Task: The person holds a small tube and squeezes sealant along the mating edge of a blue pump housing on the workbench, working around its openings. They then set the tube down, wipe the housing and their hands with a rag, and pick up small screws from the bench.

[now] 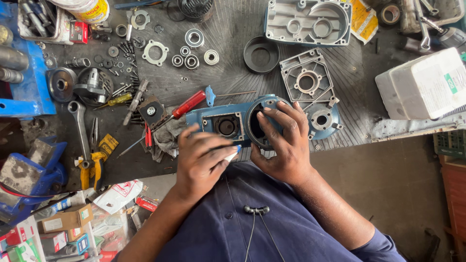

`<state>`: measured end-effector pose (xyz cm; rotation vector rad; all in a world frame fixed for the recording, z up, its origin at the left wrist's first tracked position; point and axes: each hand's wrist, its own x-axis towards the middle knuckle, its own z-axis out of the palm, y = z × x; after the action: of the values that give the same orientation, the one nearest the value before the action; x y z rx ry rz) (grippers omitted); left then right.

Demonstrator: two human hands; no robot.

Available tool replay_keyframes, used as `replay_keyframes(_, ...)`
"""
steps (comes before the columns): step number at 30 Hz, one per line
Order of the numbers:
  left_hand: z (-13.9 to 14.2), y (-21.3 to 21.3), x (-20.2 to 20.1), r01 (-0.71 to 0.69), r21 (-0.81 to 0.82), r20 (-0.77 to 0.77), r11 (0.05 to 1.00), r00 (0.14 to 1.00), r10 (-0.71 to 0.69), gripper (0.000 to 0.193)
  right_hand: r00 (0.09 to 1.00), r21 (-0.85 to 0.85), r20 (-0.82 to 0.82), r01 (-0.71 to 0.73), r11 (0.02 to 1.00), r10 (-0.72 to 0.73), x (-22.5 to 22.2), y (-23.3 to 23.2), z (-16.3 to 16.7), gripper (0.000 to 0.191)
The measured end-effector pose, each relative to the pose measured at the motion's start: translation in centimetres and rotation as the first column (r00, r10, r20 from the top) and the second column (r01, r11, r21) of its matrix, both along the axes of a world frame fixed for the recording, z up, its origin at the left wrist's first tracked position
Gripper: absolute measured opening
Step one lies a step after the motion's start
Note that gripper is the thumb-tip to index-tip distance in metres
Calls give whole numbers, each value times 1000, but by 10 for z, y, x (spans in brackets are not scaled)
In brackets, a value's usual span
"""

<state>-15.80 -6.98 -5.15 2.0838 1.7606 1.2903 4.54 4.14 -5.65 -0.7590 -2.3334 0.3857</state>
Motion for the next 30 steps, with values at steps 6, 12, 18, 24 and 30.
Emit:
replay_keyframes(6, -12, -22, -11, 19, -60, 411, 998, 912, 7, 25, 983, 84, -180, -9, 996, 24, 14, -12, -4, 55)
replay_keyframes(12, 0, -30, -24, 94, -41, 460, 995, 886, -65, 28, 947, -501, -294, -270, 822, 132, 19, -54, 13, 41)
replay_keyframes(18, 13, -28, -41, 295, 51, 219, 954, 929, -299, 33, 855, -903, -410, -429, 10, -317, -24, -83, 14, 47)
replay_keyframes(24, 12, -54, -64, 300, -64, 387, 952, 886, -254, 35, 687, -838, -423, -545, -33, -591, -62, -114, 3, 32)
replay_keyframes(30, -12, -79, -89, 562, -366, 924, 742, 313, 219, 24, 711, -911, -407, -358, 203, -573, -85, -140, -4, 26)
